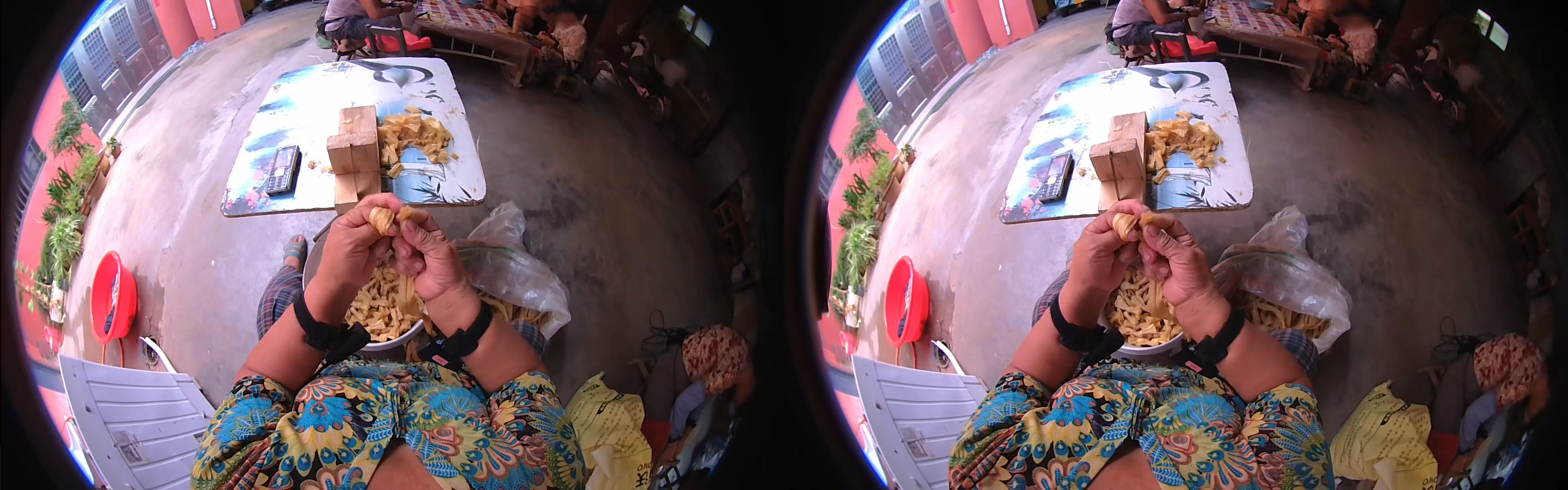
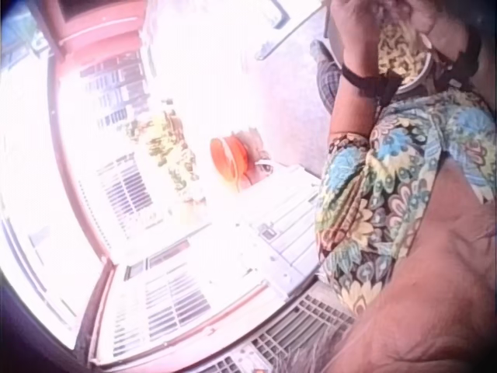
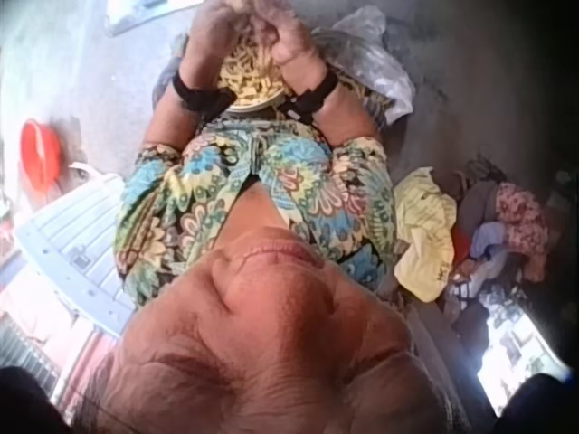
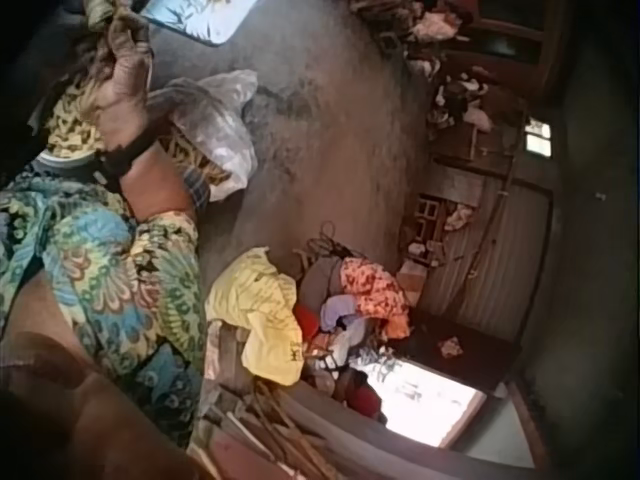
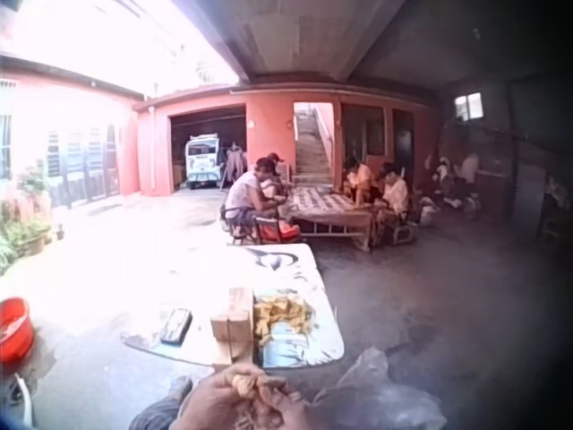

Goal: The person sits on the floor and repeatedly picks up dried food strips from a white bowl, tears them into smaller pieces by hand, and places them back into the bowl. The person continues this repetitive tearing and sorting process throughout the clip.

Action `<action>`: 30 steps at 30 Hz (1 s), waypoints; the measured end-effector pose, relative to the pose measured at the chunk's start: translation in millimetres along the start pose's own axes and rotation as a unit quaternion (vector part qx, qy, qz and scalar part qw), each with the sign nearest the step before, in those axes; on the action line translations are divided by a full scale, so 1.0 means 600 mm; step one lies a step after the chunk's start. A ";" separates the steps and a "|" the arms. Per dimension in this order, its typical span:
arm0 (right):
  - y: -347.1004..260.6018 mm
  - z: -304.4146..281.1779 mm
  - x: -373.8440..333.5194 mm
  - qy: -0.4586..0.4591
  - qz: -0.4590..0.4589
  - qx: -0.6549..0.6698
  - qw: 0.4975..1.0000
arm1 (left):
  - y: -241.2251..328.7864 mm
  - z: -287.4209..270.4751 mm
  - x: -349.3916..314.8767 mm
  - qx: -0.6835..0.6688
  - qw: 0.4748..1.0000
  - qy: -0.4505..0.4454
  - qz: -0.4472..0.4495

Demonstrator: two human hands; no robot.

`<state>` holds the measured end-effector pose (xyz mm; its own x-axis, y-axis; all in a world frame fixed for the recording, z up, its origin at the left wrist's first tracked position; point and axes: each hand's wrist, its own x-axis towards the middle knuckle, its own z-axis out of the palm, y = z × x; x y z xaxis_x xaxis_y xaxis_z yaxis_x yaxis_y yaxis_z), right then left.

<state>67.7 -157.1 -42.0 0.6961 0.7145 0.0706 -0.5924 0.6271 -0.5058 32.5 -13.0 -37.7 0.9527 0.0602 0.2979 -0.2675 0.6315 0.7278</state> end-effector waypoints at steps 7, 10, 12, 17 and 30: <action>-0.007 0.003 0.000 0.038 -0.171 -0.397 0.901 | 0.004 0.005 -0.011 0.384 0.913 0.014 0.134; -0.025 0.005 -0.007 -0.024 -0.247 -0.566 0.786 | 0.018 -0.004 -0.016 0.592 0.764 -0.015 0.256; -0.048 0.014 -0.017 -0.059 -0.245 -0.667 0.701 | 0.026 -0.005 -0.026 0.611 0.758 -0.023 0.228; -0.076 -0.005 -0.020 -0.055 -0.133 -0.597 0.790 | 0.018 0.007 -0.052 0.167 0.972 0.028 -0.163; -0.073 -0.046 0.010 0.038 -0.039 -0.389 0.920 | 0.099 -0.068 -0.023 0.425 0.859 -0.133 -0.252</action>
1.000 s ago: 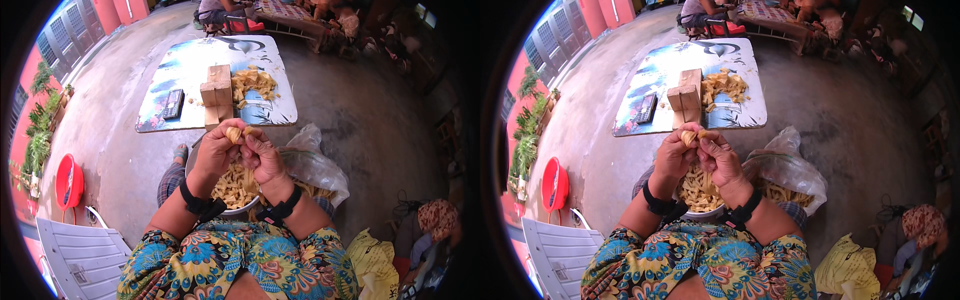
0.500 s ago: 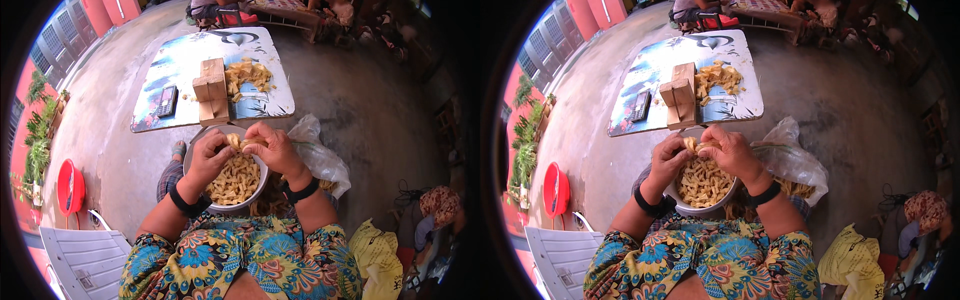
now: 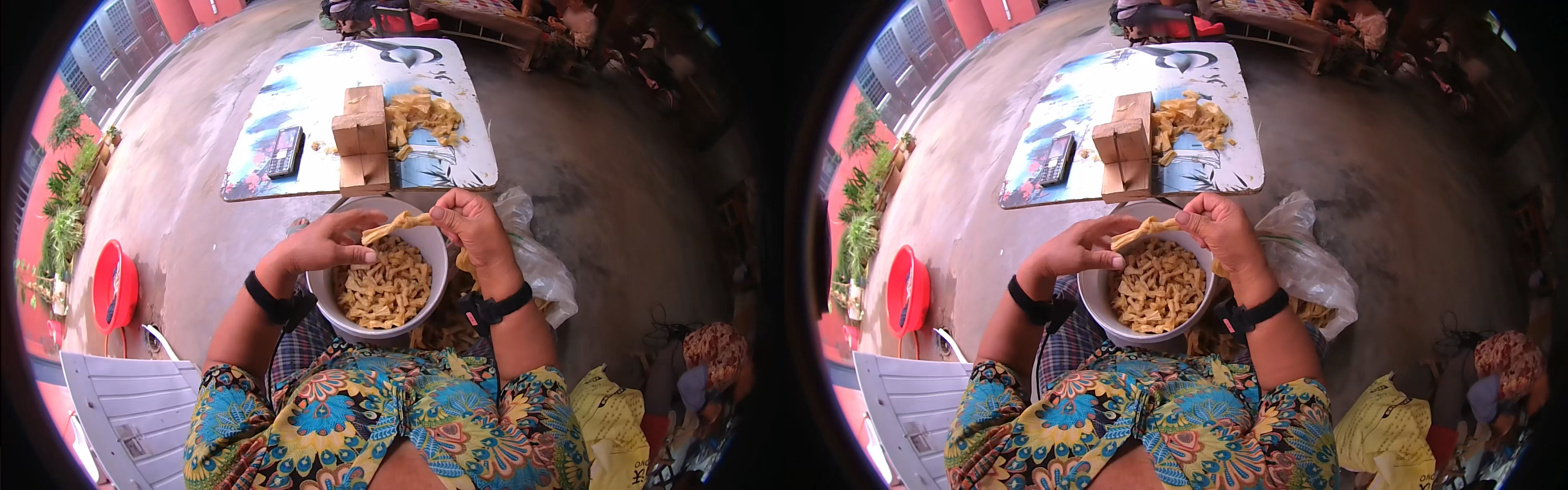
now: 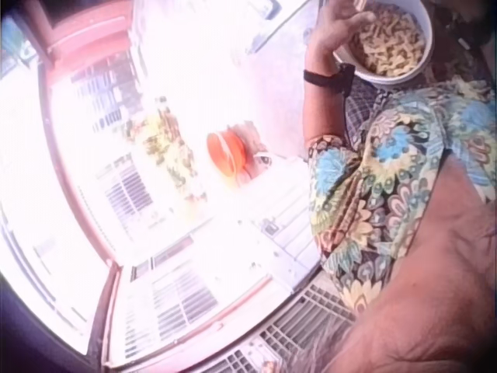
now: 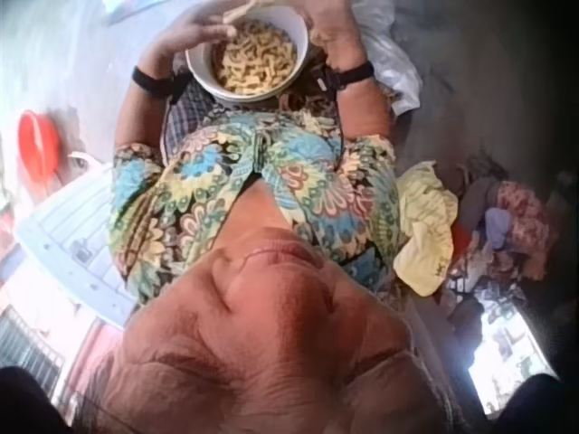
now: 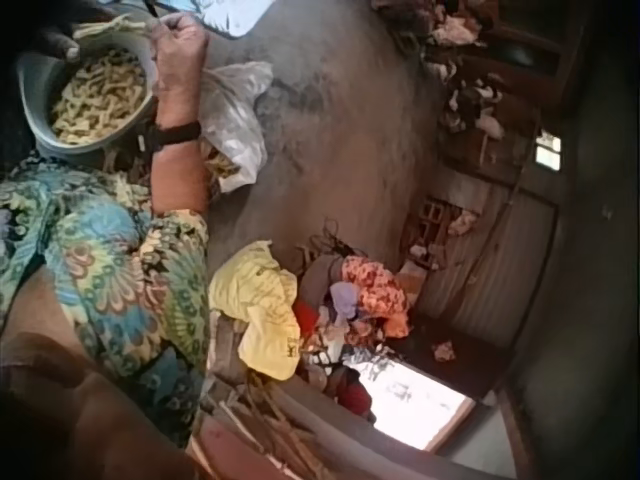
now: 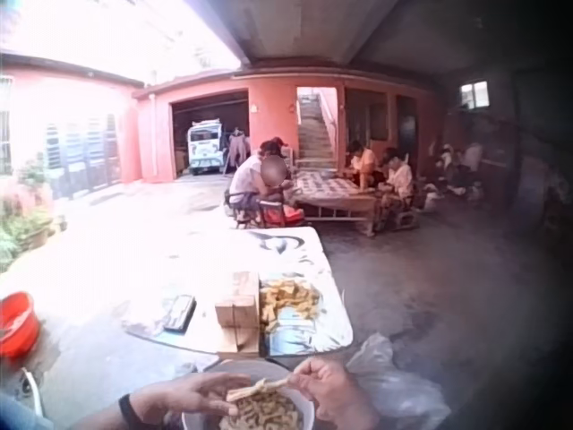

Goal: The person sits on the floor and repeatedly picks up dried food strips from a white bowl, tears them into smaller pieces by hand, and places them back into the bowl. The person continues this repetitive tearing and sorting process throughout the clip.

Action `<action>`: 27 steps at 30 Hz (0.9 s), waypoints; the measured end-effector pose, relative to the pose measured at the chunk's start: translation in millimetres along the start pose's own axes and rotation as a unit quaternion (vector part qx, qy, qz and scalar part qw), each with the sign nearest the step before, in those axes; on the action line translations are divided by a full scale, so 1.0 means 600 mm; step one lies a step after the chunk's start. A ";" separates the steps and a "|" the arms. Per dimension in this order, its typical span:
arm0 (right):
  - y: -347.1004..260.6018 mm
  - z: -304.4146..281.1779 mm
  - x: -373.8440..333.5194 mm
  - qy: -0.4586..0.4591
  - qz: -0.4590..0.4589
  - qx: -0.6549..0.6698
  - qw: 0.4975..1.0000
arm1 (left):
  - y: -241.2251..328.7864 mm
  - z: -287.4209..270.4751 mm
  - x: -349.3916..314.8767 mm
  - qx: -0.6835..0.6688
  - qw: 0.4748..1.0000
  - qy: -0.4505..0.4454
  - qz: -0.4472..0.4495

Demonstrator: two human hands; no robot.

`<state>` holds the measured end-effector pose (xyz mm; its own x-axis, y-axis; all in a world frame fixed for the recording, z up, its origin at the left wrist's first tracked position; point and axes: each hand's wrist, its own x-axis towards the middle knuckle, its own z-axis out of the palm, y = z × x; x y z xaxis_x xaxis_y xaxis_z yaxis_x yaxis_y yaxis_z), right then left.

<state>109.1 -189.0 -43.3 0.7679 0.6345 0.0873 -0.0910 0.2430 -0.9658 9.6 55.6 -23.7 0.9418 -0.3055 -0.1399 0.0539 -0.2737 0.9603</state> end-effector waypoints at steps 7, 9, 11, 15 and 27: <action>0.019 0.055 0.009 -0.002 0.005 0.007 1.000 | 0.009 0.026 0.039 -0.225 0.973 0.016 0.052; 0.037 0.055 0.019 -0.010 -0.021 0.019 1.000 | -0.005 0.032 0.036 -0.255 0.963 0.053 0.064; 0.041 0.034 0.027 -0.034 -0.016 0.042 0.998 | -0.018 0.027 0.030 -0.296 0.951 0.057 0.062; 0.042 0.038 0.043 -0.063 -0.019 0.040 0.997 | -0.020 0.008 0.019 -0.305 0.947 0.089 0.055; 0.092 0.069 0.185 0.184 -0.164 -0.346 0.905 | -0.054 -0.077 0.110 0.103 0.908 0.402 0.057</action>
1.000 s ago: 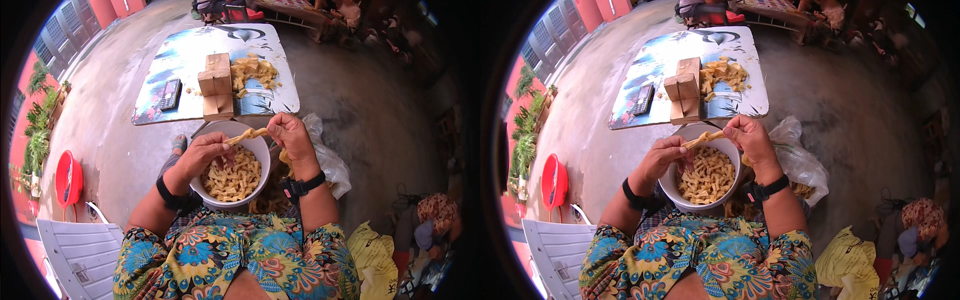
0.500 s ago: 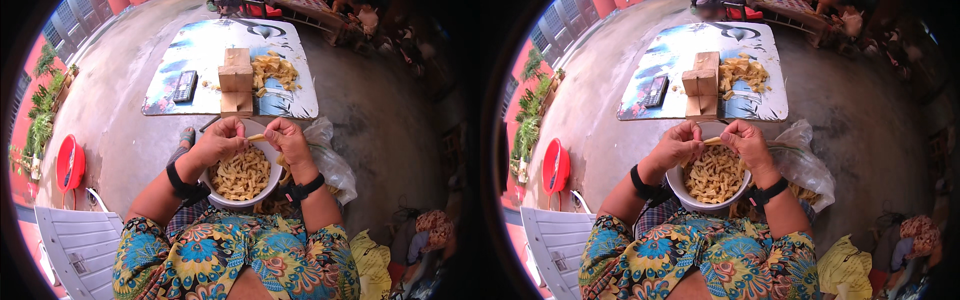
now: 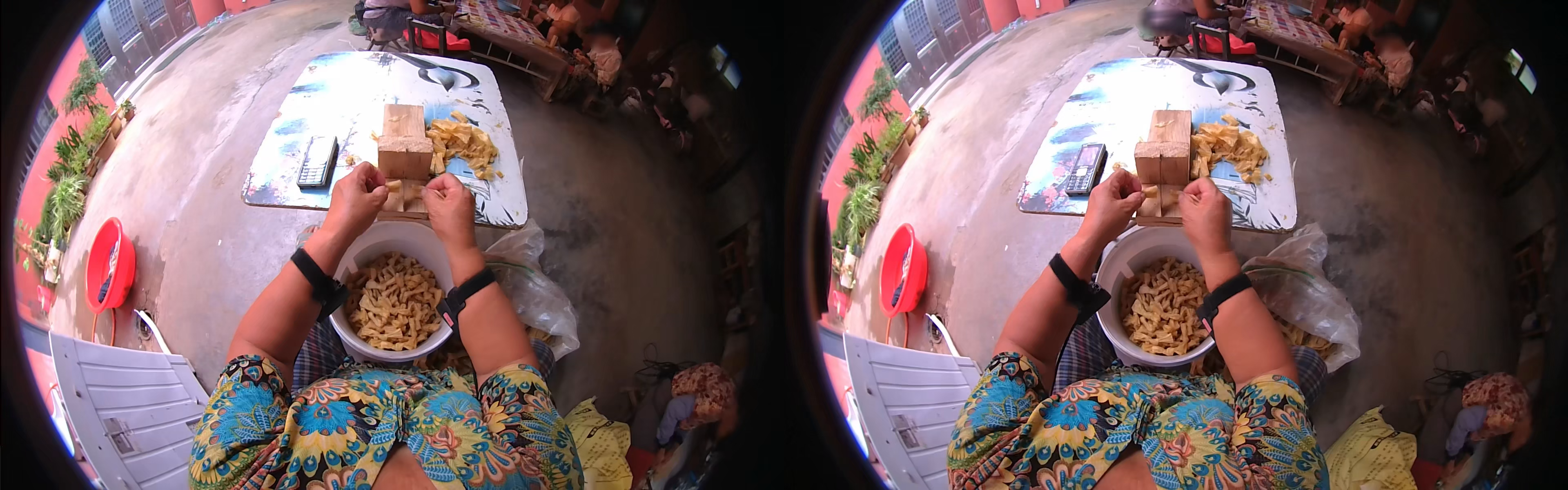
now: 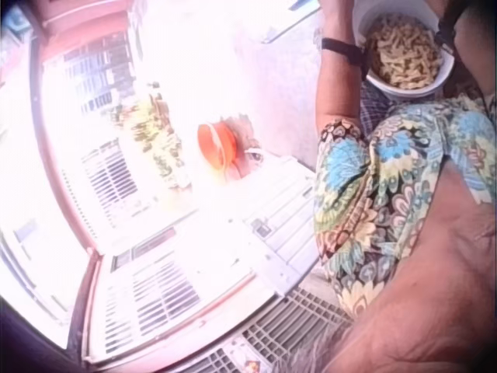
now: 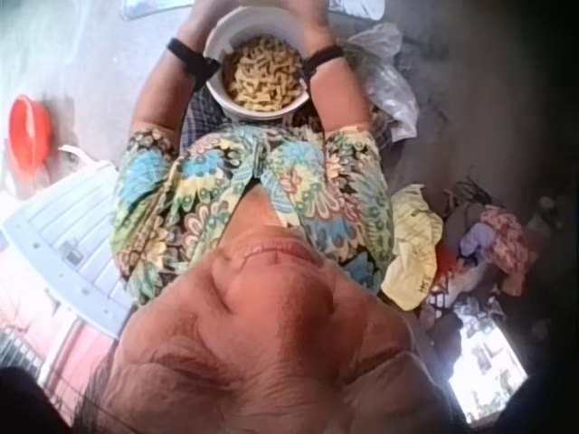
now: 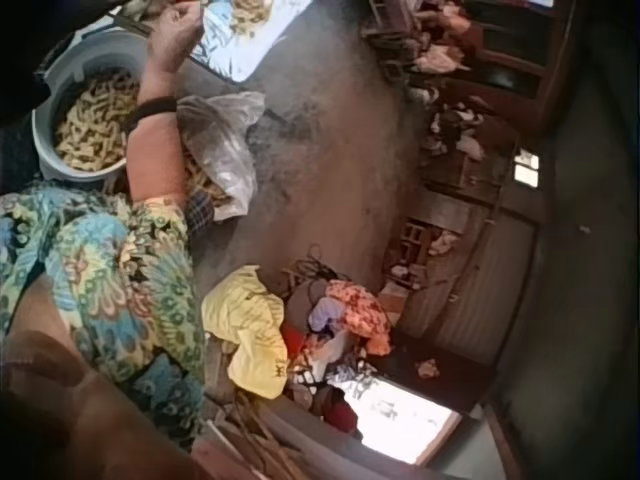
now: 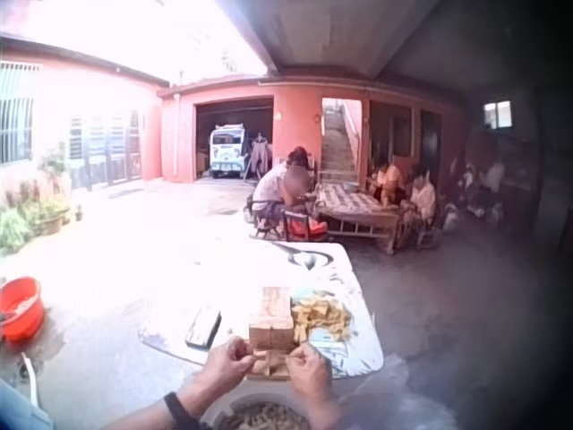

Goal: The person sits on the floor and repeatedly picks up dried food strips from a white bowl, tears them into smaller pieces by hand, and places them back into the bowl. The person continues this repetitive tearing and sorting process throughout the clip.

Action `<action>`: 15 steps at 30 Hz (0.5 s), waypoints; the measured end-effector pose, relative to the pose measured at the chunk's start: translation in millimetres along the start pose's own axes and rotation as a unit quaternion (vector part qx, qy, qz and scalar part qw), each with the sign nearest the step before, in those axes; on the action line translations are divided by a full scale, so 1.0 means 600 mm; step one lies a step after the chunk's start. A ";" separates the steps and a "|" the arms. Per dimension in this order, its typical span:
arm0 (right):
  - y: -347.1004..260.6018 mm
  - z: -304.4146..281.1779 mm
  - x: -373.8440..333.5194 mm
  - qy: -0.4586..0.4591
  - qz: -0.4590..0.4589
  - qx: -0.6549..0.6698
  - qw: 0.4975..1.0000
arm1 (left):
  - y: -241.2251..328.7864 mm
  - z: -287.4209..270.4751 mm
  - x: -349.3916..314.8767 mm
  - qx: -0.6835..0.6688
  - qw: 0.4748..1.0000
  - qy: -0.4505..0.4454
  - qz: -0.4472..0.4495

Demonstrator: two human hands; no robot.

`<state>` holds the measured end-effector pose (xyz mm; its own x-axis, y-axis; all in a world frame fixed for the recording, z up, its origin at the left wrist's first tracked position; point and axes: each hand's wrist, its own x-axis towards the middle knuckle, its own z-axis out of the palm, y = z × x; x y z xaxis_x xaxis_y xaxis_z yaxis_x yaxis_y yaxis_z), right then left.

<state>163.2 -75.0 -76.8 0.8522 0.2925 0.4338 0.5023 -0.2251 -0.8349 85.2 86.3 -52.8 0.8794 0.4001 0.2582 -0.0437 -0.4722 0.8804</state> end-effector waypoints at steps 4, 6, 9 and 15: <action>-0.022 -0.064 -0.036 -0.084 0.116 0.211 0.967 | 0.047 -0.024 -0.049 0.232 0.941 -0.046 0.241; -0.050 -0.082 -0.056 -0.142 0.124 0.260 0.947 | 0.083 -0.020 -0.073 0.213 0.923 -0.033 0.319; -0.105 -0.107 -0.085 -0.183 0.172 0.397 0.883 | 0.155 0.004 -0.105 0.170 0.924 -0.146 0.311; -0.065 -0.215 -0.122 -0.247 0.099 0.170 0.949 | 0.140 -0.055 -0.090 0.209 0.928 -0.153 0.267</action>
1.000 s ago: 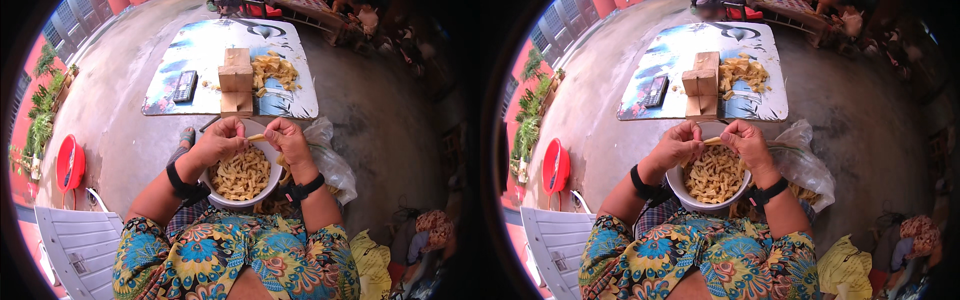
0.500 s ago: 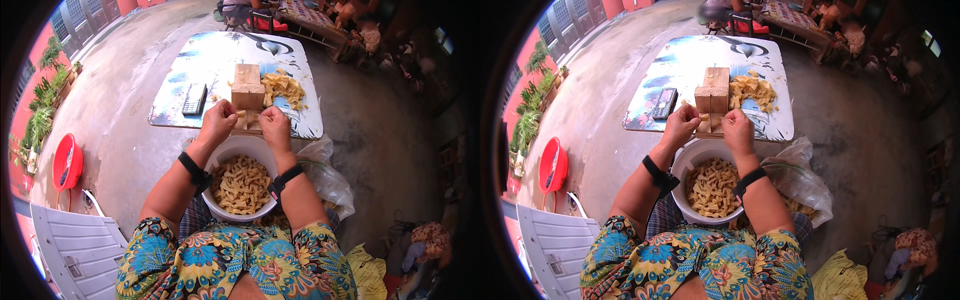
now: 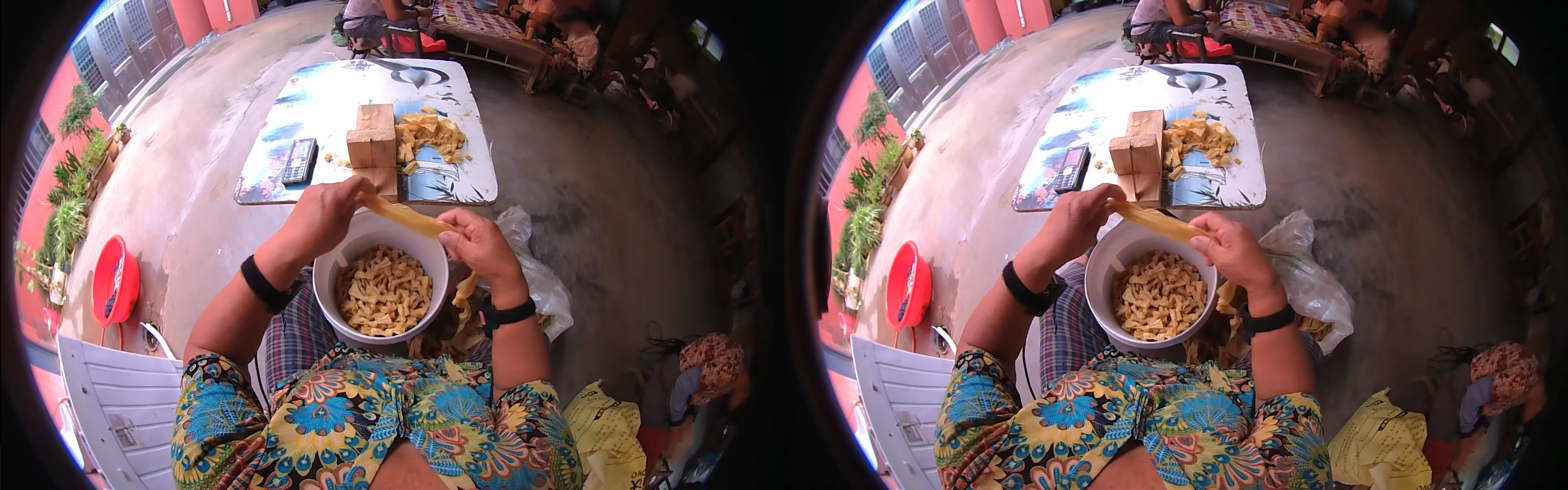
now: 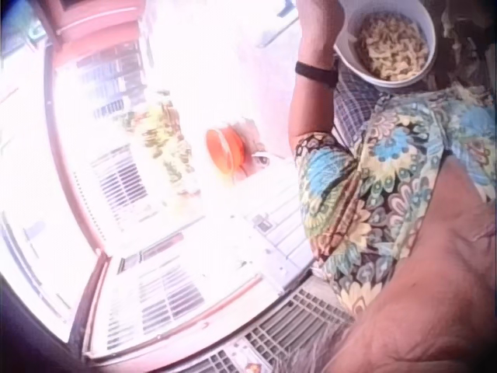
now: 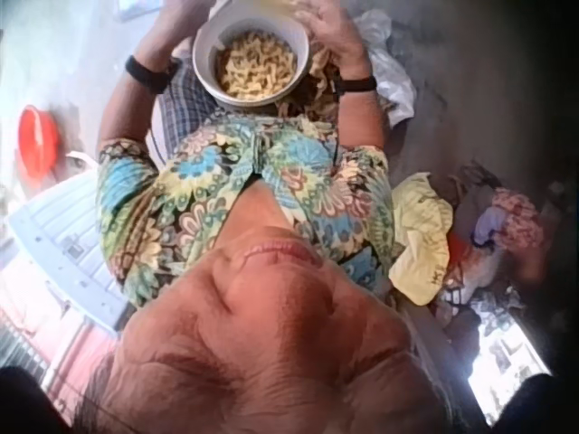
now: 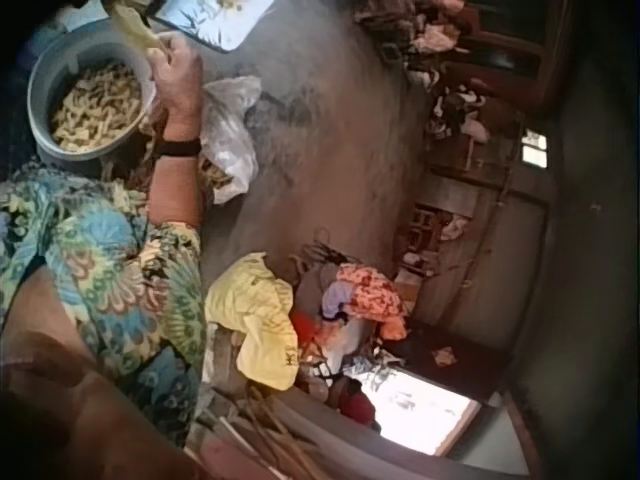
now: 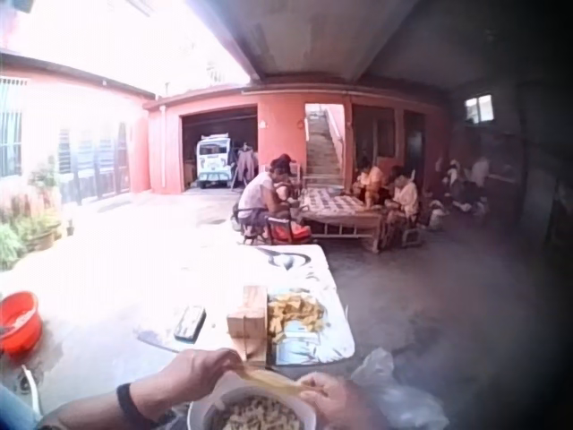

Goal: The person sits on the floor and repeatedly picks up dried food strips from a white bowl, tears them into smaller pieces by hand, and places them back into the bowl. The person continues this repetitive tearing and sorting process throughout the clip.

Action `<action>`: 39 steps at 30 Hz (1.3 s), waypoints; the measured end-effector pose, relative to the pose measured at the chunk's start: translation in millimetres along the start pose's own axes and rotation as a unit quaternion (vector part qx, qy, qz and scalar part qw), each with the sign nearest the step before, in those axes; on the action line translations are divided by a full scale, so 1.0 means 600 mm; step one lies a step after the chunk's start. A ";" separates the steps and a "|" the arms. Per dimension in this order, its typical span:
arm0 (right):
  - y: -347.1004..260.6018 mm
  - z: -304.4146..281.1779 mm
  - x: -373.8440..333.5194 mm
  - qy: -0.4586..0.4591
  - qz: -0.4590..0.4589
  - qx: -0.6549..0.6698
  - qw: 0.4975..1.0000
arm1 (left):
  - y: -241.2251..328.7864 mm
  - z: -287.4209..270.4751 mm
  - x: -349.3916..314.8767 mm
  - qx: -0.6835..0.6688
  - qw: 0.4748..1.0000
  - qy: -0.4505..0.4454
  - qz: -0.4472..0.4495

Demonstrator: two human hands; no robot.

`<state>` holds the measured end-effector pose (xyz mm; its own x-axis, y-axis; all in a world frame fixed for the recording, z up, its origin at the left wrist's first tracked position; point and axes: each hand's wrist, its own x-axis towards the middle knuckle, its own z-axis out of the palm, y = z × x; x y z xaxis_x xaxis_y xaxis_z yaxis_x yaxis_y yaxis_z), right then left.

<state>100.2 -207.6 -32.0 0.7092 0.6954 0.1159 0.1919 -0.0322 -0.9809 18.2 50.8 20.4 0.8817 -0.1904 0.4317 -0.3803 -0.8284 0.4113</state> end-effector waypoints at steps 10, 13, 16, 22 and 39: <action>-0.065 0.012 -0.011 0.018 -0.046 0.507 0.860 | 0.077 0.060 -0.031 0.064 0.997 -0.049 0.005; -0.077 0.052 -0.027 0.025 -0.093 0.345 0.933 | 0.035 0.072 -0.011 -0.267 0.957 -0.033 -0.106; -0.058 0.077 -0.021 0.095 -0.284 -0.099 0.949 | 0.063 0.048 -0.003 -0.650 0.740 -0.075 -0.155; -0.046 0.068 -0.013 0.136 -0.398 -0.272 0.866 | 0.084 0.039 -0.007 -0.807 0.564 -0.106 -0.144; 0.019 0.097 0.015 0.179 -0.019 0.323 0.929 | 0.061 0.157 -0.005 -0.589 0.788 0.112 -0.141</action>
<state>69.2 -160.0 -51.5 0.9125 0.4002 0.0846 -0.1428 0.5054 -0.8510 28.0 -28.8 -41.3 0.9563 0.1214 0.2660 -0.2895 0.2667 0.9193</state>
